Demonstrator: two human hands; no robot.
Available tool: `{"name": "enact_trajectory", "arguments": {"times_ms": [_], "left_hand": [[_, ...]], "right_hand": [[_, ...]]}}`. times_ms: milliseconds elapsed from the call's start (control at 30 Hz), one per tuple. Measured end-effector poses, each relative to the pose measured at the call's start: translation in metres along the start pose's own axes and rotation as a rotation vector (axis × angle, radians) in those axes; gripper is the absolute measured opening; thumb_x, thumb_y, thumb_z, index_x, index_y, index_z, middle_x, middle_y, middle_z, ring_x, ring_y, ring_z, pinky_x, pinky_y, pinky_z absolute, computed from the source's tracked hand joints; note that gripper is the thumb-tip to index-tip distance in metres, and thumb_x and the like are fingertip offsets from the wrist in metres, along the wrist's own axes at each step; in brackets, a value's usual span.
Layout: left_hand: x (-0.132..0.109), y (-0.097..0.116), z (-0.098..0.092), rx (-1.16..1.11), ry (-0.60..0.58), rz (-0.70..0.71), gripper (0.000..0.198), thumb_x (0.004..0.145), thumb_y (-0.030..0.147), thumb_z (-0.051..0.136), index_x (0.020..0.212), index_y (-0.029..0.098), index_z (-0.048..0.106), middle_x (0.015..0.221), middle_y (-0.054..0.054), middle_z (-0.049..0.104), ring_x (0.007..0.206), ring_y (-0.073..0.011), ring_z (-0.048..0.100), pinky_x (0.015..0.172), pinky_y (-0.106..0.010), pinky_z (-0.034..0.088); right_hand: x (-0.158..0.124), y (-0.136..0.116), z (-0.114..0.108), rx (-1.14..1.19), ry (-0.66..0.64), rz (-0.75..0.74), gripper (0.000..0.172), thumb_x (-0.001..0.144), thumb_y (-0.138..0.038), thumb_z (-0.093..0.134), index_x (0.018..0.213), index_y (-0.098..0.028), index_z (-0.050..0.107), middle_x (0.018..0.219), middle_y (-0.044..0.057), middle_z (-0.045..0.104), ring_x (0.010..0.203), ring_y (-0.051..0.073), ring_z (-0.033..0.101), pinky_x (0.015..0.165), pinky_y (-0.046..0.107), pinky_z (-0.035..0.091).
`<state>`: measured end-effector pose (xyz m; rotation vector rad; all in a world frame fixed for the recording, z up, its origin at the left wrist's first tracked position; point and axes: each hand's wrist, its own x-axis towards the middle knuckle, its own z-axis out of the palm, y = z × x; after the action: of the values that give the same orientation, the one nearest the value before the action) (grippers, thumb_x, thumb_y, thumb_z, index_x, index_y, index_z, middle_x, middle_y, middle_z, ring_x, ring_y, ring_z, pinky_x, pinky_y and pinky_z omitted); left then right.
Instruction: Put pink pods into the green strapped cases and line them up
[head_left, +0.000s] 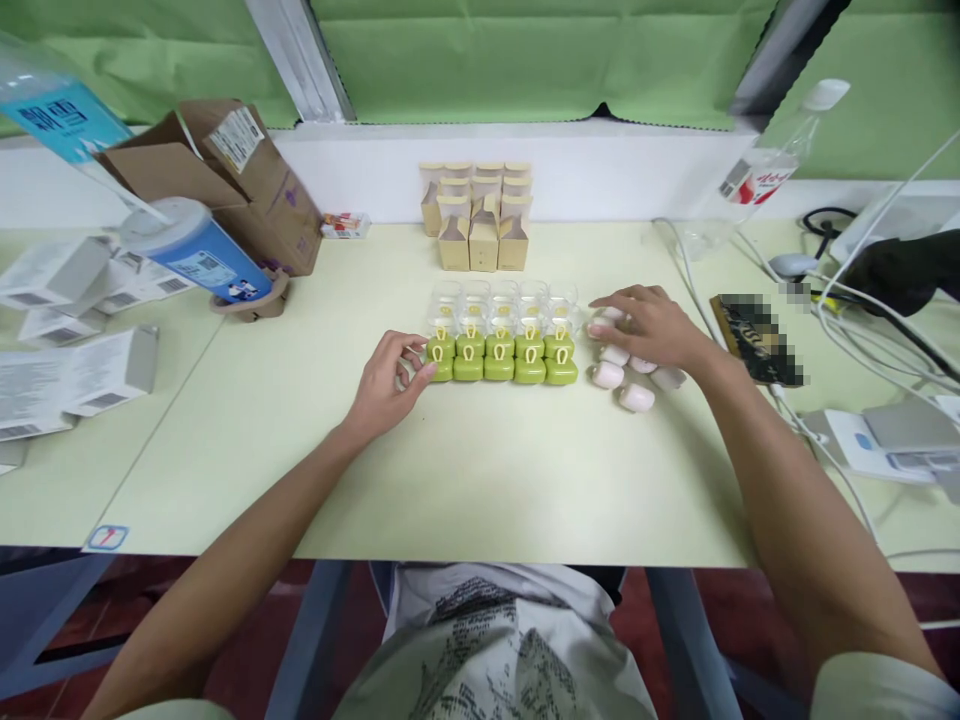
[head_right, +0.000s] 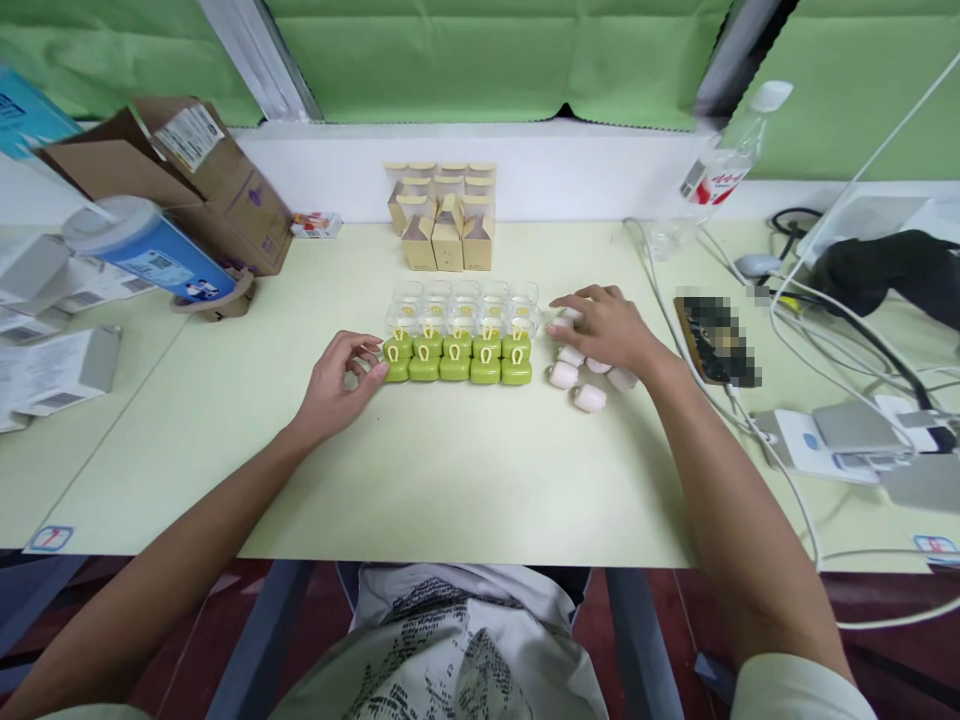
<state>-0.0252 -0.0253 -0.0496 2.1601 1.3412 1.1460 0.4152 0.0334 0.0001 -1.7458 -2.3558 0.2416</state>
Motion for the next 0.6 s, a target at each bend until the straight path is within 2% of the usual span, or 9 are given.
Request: {"name": "enact_trajectory", "arguments": {"times_ms": [67,133,200,300,467,600], "left_hand": [[0.0,0.0,0.0,0.001,0.001,0.005,0.028,0.103,0.036,0.067,0.128,0.024,0.063,0.114,-0.006,0.064,0.09,-0.015,0.069,0.066,-0.026,0.056],[0.0,0.001,0.0,0.001,-0.004,0.013,0.027,0.104,0.036,0.066,0.128,0.024,0.063,0.114,-0.006,0.064,0.09,-0.0147,0.069,0.066,-0.026,0.056],[0.0,0.001,0.0,0.004,-0.006,0.021,0.027,0.104,0.036,0.066,0.127,0.024,0.063,0.114,-0.006,0.064,0.089,-0.0145,0.069,0.066,-0.025,0.055],[0.0,0.002,0.0,0.009,0.007,0.024,0.026,0.104,0.036,0.066,0.127,0.024,0.063,0.113,-0.005,0.064,0.089,-0.0147,0.069,0.066,-0.026,0.056],[0.001,0.002,-0.001,0.002,0.024,0.01,0.026,0.104,0.036,0.065,0.126,0.024,0.064,0.112,-0.006,0.064,0.09,-0.0148,0.068,0.066,-0.025,0.055],[0.001,0.003,-0.001,0.004,0.008,-0.003,0.027,0.104,0.038,0.064,0.127,0.023,0.063,0.112,-0.006,0.064,0.09,-0.0149,0.068,0.066,-0.025,0.055]], "right_hand": [[-0.009,0.011,-0.009,-0.01,0.119,0.08,0.069,0.101,-0.071,0.047,0.147,-0.027,0.07,0.141,0.02,0.068,0.138,0.044,0.059,0.119,0.065,0.046],[-0.016,0.023,-0.016,-0.041,0.143,0.209,0.069,0.099,-0.071,0.05,0.146,-0.025,0.071,0.129,0.021,0.073,0.129,0.045,0.064,0.115,0.065,0.048],[-0.02,0.034,-0.021,-0.019,0.025,0.282,0.069,0.096,-0.071,0.055,0.145,-0.026,0.072,0.118,0.019,0.076,0.119,0.044,0.069,0.107,0.063,0.053],[-0.018,0.043,-0.025,0.137,-0.122,0.315,0.066,0.092,-0.072,0.062,0.14,-0.029,0.074,0.119,0.014,0.079,0.111,0.039,0.073,0.097,0.053,0.058],[-0.001,0.044,-0.03,0.248,-0.163,0.403,0.055,0.08,-0.068,0.075,0.118,-0.03,0.082,0.131,0.01,0.077,0.102,0.033,0.075,0.079,0.043,0.06],[0.014,0.043,-0.033,0.206,-0.239,0.355,0.048,0.075,-0.056,0.079,0.113,-0.027,0.083,0.115,0.01,0.078,0.094,0.031,0.074,0.078,0.043,0.059]]}}
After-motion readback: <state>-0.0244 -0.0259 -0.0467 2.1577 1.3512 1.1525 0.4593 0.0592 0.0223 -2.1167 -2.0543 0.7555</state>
